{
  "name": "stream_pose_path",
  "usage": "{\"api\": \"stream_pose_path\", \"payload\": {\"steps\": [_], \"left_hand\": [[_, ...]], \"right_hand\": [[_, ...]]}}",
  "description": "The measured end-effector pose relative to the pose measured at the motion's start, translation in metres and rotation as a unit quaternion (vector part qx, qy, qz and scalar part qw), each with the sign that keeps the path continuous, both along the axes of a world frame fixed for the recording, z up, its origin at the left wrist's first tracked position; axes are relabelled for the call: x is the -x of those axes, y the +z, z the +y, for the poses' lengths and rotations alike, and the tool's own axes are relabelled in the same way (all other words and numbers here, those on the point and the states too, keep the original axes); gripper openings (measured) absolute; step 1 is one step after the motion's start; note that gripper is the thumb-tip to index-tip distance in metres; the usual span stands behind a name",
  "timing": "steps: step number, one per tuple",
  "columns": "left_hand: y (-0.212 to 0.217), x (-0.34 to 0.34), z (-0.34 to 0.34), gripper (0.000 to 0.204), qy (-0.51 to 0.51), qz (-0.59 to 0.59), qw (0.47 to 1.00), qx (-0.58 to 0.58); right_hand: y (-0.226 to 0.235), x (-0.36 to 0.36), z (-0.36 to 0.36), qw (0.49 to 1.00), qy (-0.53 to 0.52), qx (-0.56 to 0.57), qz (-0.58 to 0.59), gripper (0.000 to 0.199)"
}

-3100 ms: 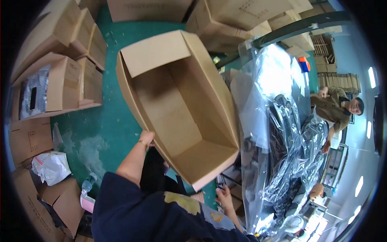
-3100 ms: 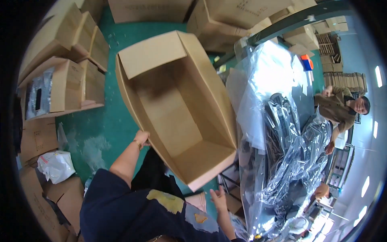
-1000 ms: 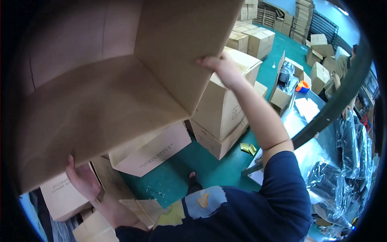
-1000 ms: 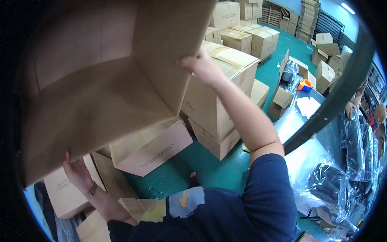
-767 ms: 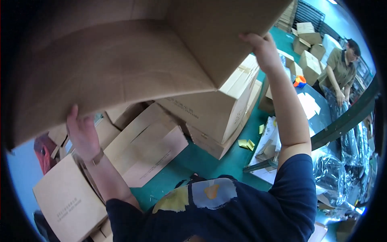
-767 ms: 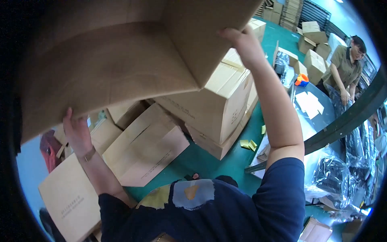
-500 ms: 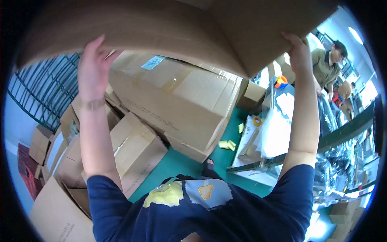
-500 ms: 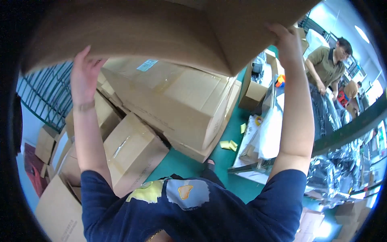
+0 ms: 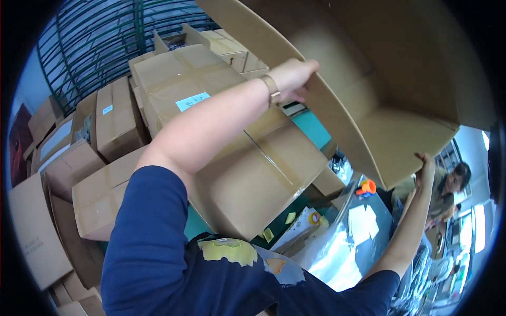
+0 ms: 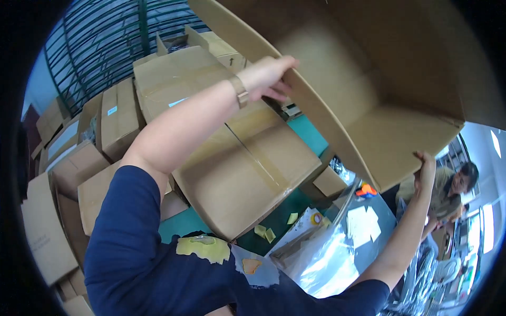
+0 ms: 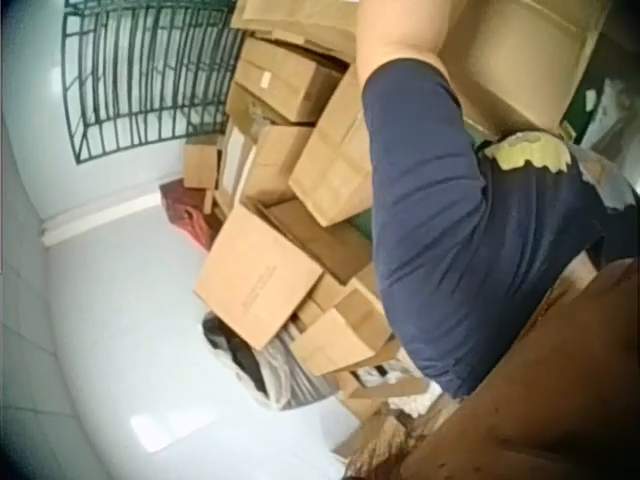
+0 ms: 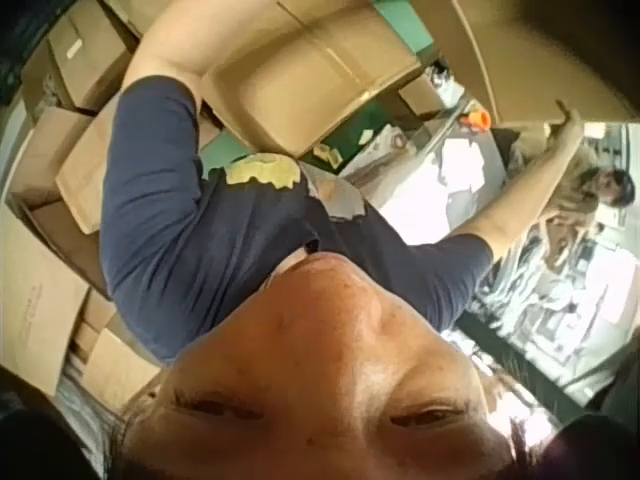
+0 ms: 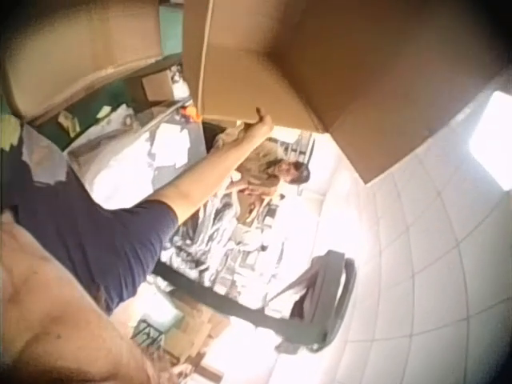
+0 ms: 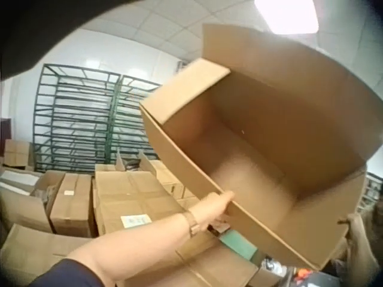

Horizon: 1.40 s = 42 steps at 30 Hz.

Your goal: Packing black cushioned vehicle seats into protective plastic bags and placing them into cardboard boxes for shipping.

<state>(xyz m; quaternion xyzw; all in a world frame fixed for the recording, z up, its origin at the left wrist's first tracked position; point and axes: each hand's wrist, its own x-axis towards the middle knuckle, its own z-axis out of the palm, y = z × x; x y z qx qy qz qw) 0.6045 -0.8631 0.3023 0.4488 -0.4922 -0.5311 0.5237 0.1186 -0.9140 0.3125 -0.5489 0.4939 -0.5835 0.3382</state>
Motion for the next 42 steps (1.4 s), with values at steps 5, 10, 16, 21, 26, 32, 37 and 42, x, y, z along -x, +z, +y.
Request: {"api": "stream_pose_path", "payload": {"steps": [5, 10, 16, 21, 26, 32, 37, 42], "left_hand": [[-0.059, -0.009, 0.013, 0.050, -0.145, -0.178, 0.973, 0.027], [-0.099, -0.068, 0.093, 0.040, -0.131, -0.128, 0.980, -0.074], [-0.136, -0.136, 0.221, 0.030, 0.238, 0.058, 0.957, -0.153], [-0.203, -0.160, 0.293, 0.024, 0.444, 0.151, 0.871, -0.149], [-0.315, -0.154, 0.367, 0.022, 0.465, 0.119, 0.788, -0.386], [-0.435, -0.144, 0.459, 0.022, 0.185, -0.145, 0.693, -0.682], [-0.439, -0.145, 0.473, 0.027, 0.063, -0.223, 0.691, -0.685], [-0.480, -0.195, 0.463, 0.029, 0.032, -0.380, 0.798, -0.467]], "right_hand": [[-0.021, -0.005, -0.059, 0.985, 0.036, -0.165, 0.021, 0.017], [-0.036, -0.024, -0.134, 0.924, 0.070, -0.341, 0.157, 0.017], [-0.223, -0.003, -0.241, 0.901, 0.029, -0.408, 0.143, 0.041], [-0.290, 0.057, -0.264, 0.942, -0.002, -0.280, 0.183, 0.049], [-0.242, 0.023, -0.238, 0.957, -0.057, -0.163, 0.231, 0.053], [-0.194, 0.019, -0.212, 0.945, -0.035, -0.050, 0.322, 0.068], [-0.134, -0.076, -0.103, 0.983, 0.123, -0.050, 0.126, 0.052], [-0.048, -0.197, 0.054, 0.966, 0.192, 0.016, 0.174, 0.044]]}}
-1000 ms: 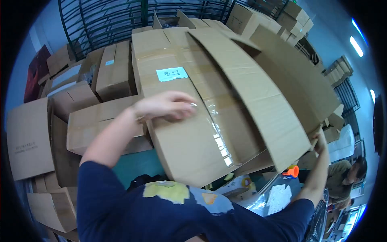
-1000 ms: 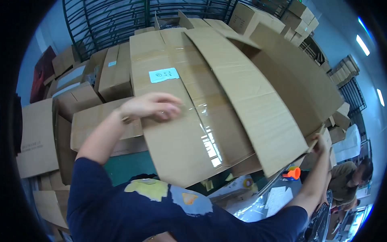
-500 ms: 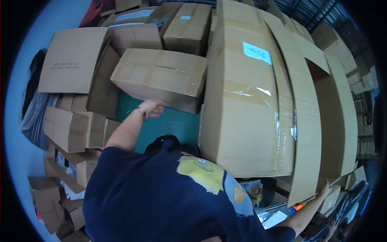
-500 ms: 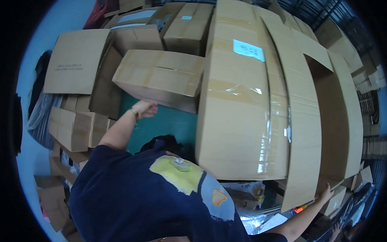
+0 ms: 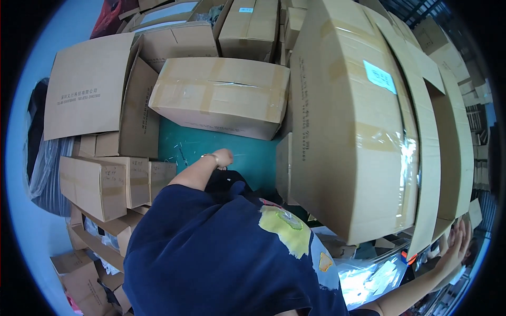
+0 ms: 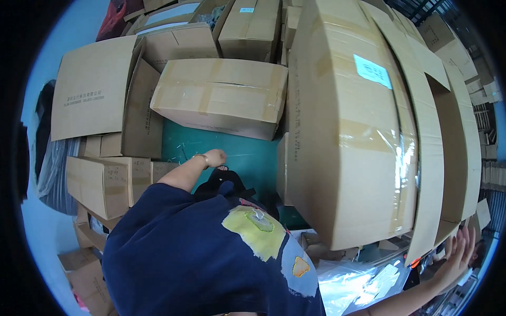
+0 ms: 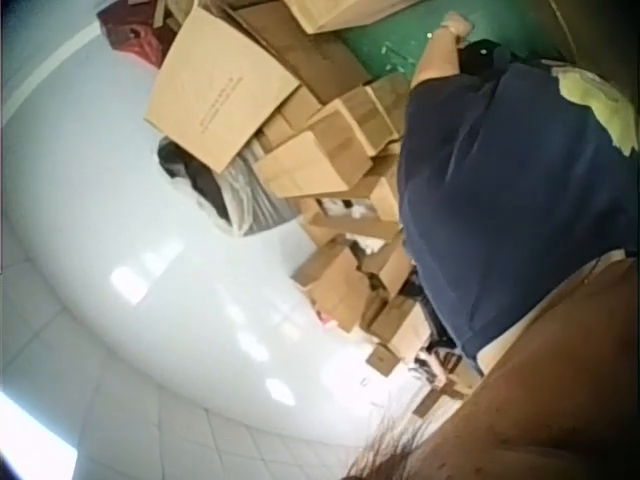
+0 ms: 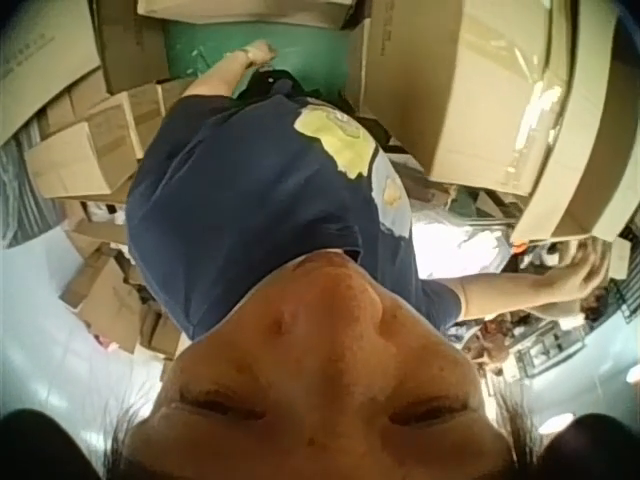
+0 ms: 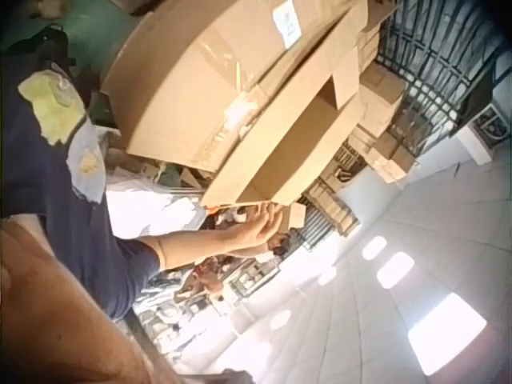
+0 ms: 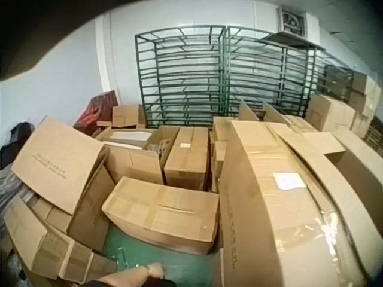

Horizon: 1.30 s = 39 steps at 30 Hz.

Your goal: Packing black cushioned vehicle seats into protective plastic bags and placing them into cardboard boxes for shipping.

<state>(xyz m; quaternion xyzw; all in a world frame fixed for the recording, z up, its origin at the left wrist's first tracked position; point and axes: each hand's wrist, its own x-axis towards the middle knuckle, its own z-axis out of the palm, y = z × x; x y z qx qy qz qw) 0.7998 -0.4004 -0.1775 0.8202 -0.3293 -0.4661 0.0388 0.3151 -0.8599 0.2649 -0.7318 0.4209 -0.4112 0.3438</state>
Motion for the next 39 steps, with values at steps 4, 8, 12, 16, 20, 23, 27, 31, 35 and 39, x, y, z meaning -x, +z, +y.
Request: {"api": "stream_pose_path", "payload": {"steps": [4, 8, 12, 16, 20, 23, 27, 31, 35, 39], "left_hand": [[0.020, -0.031, -0.005, 0.033, 0.063, 0.011, 0.992, 0.113], [0.007, -0.076, 0.064, 0.032, 0.188, 0.170, 0.952, 0.170], [-0.049, -0.116, 0.220, 0.028, 0.336, 0.080, 0.932, 0.108], [-0.095, -0.117, 0.414, 0.018, 0.515, 0.071, 0.851, -0.070], [-0.075, -0.103, 0.417, 0.016, 0.671, 0.077, 0.730, -0.110], [-0.088, -0.075, 0.449, 0.013, 0.591, 0.122, 0.794, -0.069], [-0.077, -0.084, 0.346, 0.031, 0.500, 0.114, 0.858, -0.028], [-0.072, -0.102, 0.295, 0.034, 0.413, 0.115, 0.902, 0.060], [-0.069, -0.123, 0.320, 0.036, 0.496, 0.085, 0.859, 0.096], [-0.088, -0.173, 0.340, 0.030, 0.700, 0.110, 0.691, 0.145]], "right_hand": [[0.020, -0.090, 0.126, 0.981, 0.060, 0.152, 0.101, 0.039], [-0.045, -0.214, 0.217, 0.953, 0.265, 0.094, 0.112, 0.041], [-0.153, -0.369, 0.254, 0.939, 0.273, -0.152, 0.144, 0.034], [-0.289, -0.424, 0.238, 0.876, 0.266, -0.358, 0.184, 0.042], [-0.378, -0.422, 0.227, 0.835, 0.169, -0.443, 0.278, 0.051], [-0.444, -0.465, 0.232, 0.811, 0.151, -0.454, 0.335, 0.055], [-0.551, -0.470, 0.168, 0.862, 0.098, -0.346, 0.358, 0.071], [-0.630, -0.488, 0.114, 0.872, 0.057, -0.215, 0.437, 0.072], [-0.644, -0.531, 0.151, 0.897, -0.032, -0.384, 0.215, 0.074], [-0.655, -0.518, 0.152, 0.912, -0.082, -0.294, 0.275, 0.078]]}}
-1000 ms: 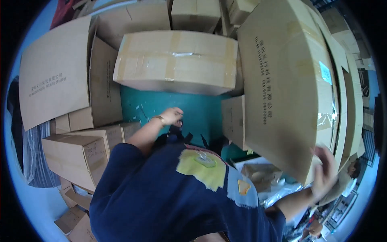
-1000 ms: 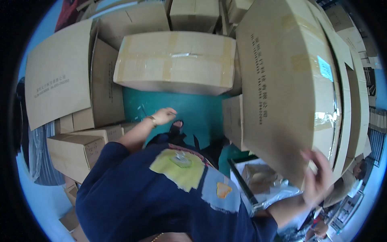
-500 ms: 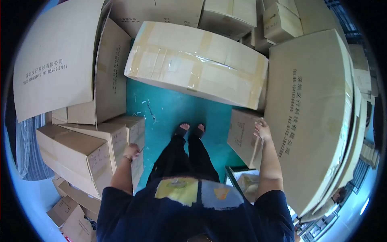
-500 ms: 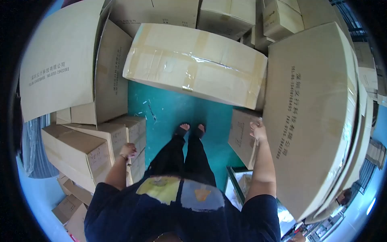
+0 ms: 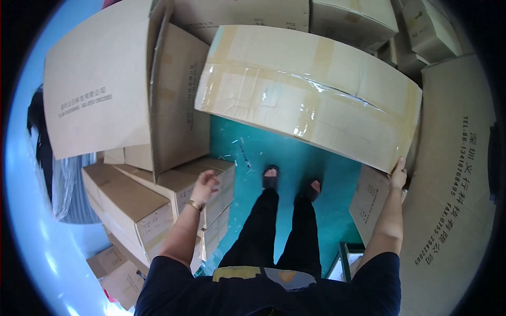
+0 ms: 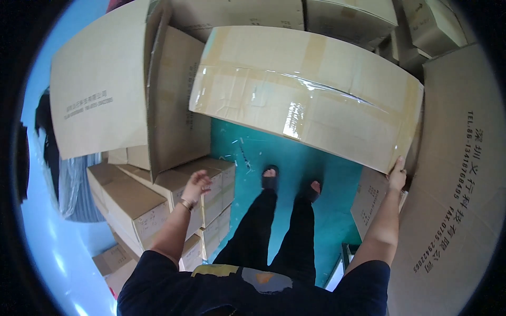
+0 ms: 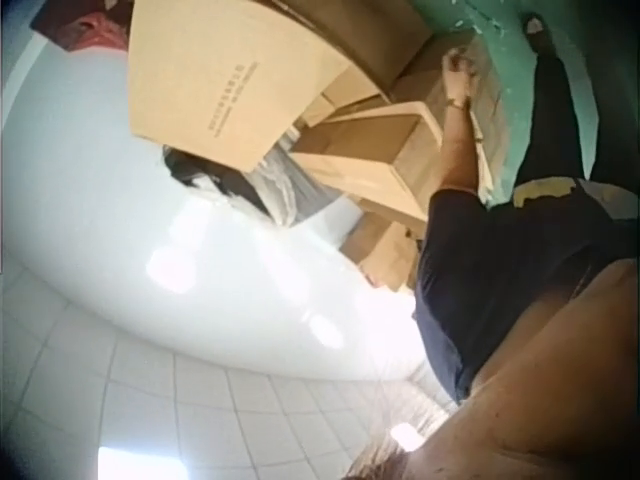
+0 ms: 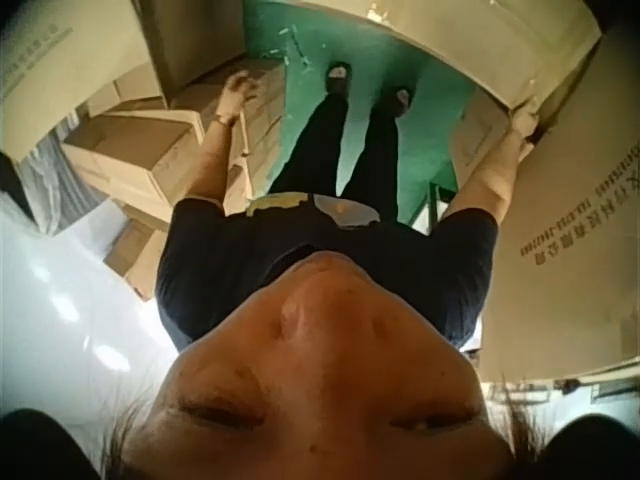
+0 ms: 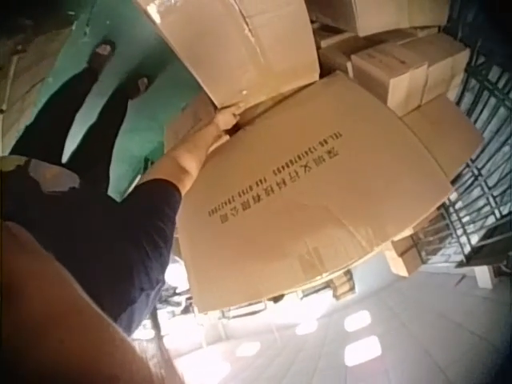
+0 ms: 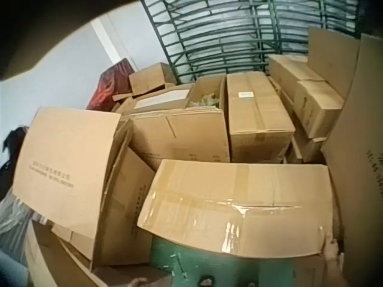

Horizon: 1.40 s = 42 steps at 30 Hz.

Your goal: Packing black cushioned vehicle seats into protective plastic bags and placing them into cardboard boxes for shipping.

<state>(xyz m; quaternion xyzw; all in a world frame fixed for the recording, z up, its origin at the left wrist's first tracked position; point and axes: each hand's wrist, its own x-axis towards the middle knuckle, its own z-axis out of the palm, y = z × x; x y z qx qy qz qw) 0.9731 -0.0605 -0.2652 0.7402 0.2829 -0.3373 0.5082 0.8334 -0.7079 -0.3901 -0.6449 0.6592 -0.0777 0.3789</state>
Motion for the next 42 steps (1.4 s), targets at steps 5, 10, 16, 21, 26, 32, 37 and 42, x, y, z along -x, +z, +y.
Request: {"api": "stream_pose_path", "payload": {"steps": [5, 10, 16, 21, 26, 32, 37, 42], "left_hand": [[-0.046, -0.094, 0.012, 0.024, 0.139, -0.041, 0.989, -0.022], [-0.062, -0.215, -0.001, 0.054, 0.070, -0.101, 0.983, -0.134], [-0.098, -0.275, -0.070, 0.057, -0.145, -0.208, 0.904, -0.343], [-0.091, -0.268, -0.079, 0.050, -0.105, -0.400, 0.804, -0.428], [-0.093, -0.289, -0.058, 0.045, -0.106, -0.452, 0.789, -0.402], [-0.101, -0.368, -0.010, 0.049, -0.176, -0.531, 0.738, -0.378], [-0.123, -0.429, 0.012, 0.089, -0.046, -0.439, 0.801, -0.406], [-0.126, -0.453, 0.027, 0.098, -0.038, -0.336, 0.899, -0.277]], "right_hand": [[0.009, 0.022, 0.009, 0.999, 0.047, 0.027, -0.001, 0.051], [0.045, 0.004, 0.046, 0.996, -0.028, 0.024, -0.082, 0.043], [0.050, 0.021, -0.002, 0.977, 0.072, 0.109, 0.169, 0.057], [0.047, 0.014, -0.011, 0.969, 0.055, 0.141, 0.195, 0.058], [0.046, 0.017, 0.024, 0.984, 0.020, 0.125, 0.126, 0.057], [0.061, 0.059, 0.174, 0.991, -0.013, 0.006, 0.137, 0.056], [0.073, 0.082, 0.320, 0.958, -0.112, -0.213, 0.155, 0.069], [0.060, 0.104, 0.371, 0.902, -0.323, -0.260, 0.119, 0.081]]}}
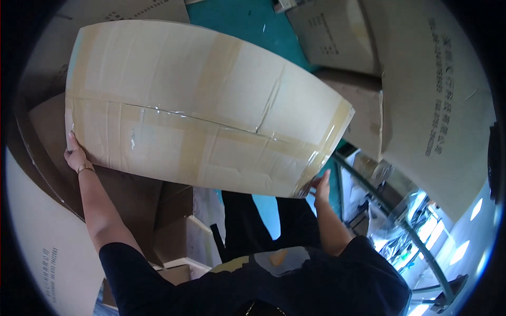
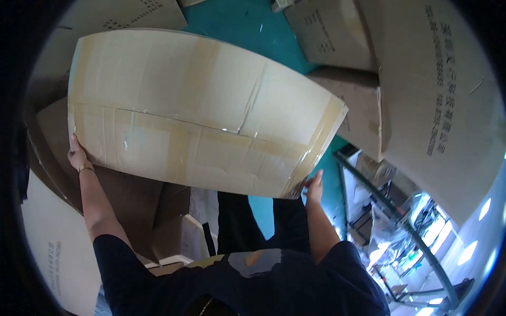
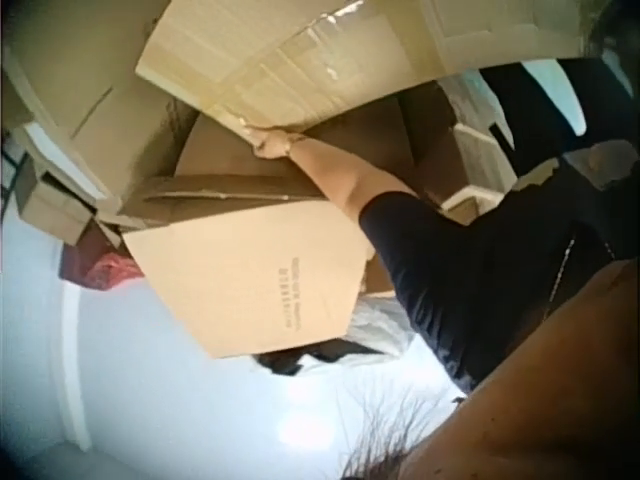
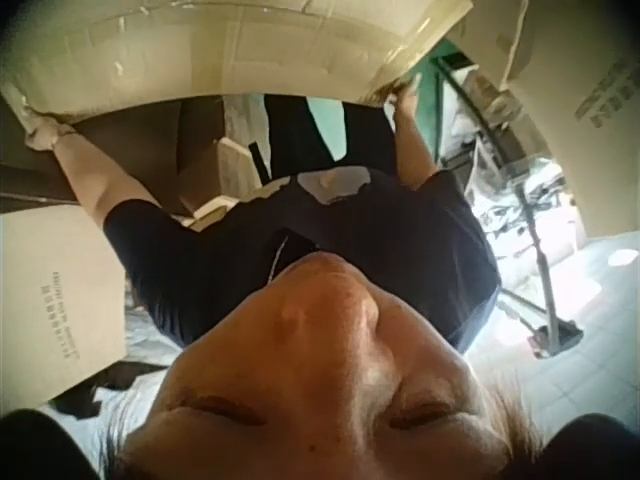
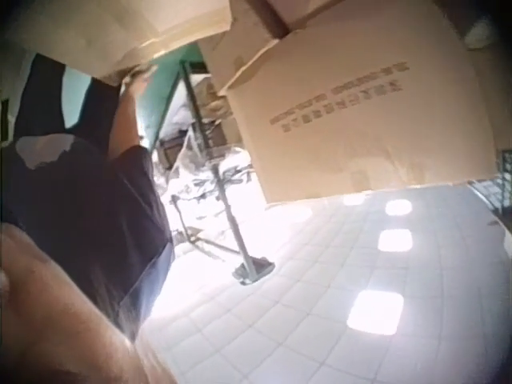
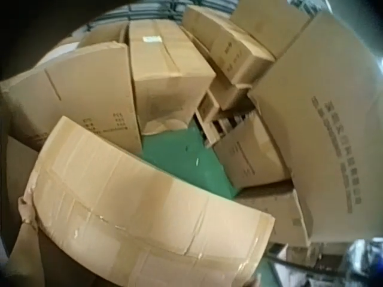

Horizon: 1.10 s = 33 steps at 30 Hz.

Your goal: Packing black cushioned vehicle seats into protective plastic bags and placing them into cardboard boxes for shipping.

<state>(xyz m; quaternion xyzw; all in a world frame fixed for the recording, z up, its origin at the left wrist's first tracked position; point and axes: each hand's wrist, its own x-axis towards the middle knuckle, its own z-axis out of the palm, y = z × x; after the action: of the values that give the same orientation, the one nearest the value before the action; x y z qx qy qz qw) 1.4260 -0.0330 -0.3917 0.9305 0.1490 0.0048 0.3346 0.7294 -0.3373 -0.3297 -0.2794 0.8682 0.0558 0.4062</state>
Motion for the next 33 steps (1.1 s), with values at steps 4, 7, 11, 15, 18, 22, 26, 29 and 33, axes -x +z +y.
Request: {"api": "stream_pose_path", "payload": {"steps": [4, 7, 11, 15, 18, 22, 26, 29, 33], "left_hand": [[0.002, -0.014, 0.007, 0.105, -0.003, 0.014, 0.999, -0.046], [0.009, -0.015, -0.002, 0.091, 0.019, 0.132, 0.986, 0.097], [0.029, -0.007, 0.008, 0.075, 0.035, 0.180, 0.966, 0.181], [0.062, 0.009, -0.003, 0.044, 0.057, 0.090, 0.976, 0.191], [0.089, 0.027, -0.012, 0.061, 0.077, 0.093, 0.974, 0.190], [0.129, 0.074, -0.036, 0.078, 0.034, 0.079, 0.987, 0.139], [0.180, 0.129, -0.065, 0.076, 0.028, 0.038, 0.990, 0.135], [0.214, 0.157, -0.055, 0.065, -0.009, -0.016, 0.990, 0.137], [0.251, 0.219, -0.083, 0.059, -0.004, -0.074, 0.989, 0.131]], "right_hand": [[-0.037, -0.059, -0.013, 0.952, -0.217, 0.171, -0.133, 0.077], [-0.047, -0.052, -0.012, 0.966, -0.155, 0.206, 0.005, 0.072], [-0.061, -0.043, -0.002, 0.978, -0.055, 0.164, 0.117, 0.072], [-0.041, -0.047, -0.021, 0.981, -0.047, 0.115, 0.149, 0.070], [-0.050, -0.027, -0.029, 0.982, -0.049, 0.113, 0.140, 0.067], [-0.063, 0.002, -0.037, 0.981, -0.044, 0.113, 0.151, 0.065], [-0.060, 0.032, -0.051, 0.985, -0.042, 0.112, 0.128, 0.067], [-0.068, 0.058, -0.058, 0.990, -0.053, 0.087, 0.098, 0.071], [-0.082, 0.102, -0.068, 0.993, -0.045, 0.098, 0.040, 0.076]]}}
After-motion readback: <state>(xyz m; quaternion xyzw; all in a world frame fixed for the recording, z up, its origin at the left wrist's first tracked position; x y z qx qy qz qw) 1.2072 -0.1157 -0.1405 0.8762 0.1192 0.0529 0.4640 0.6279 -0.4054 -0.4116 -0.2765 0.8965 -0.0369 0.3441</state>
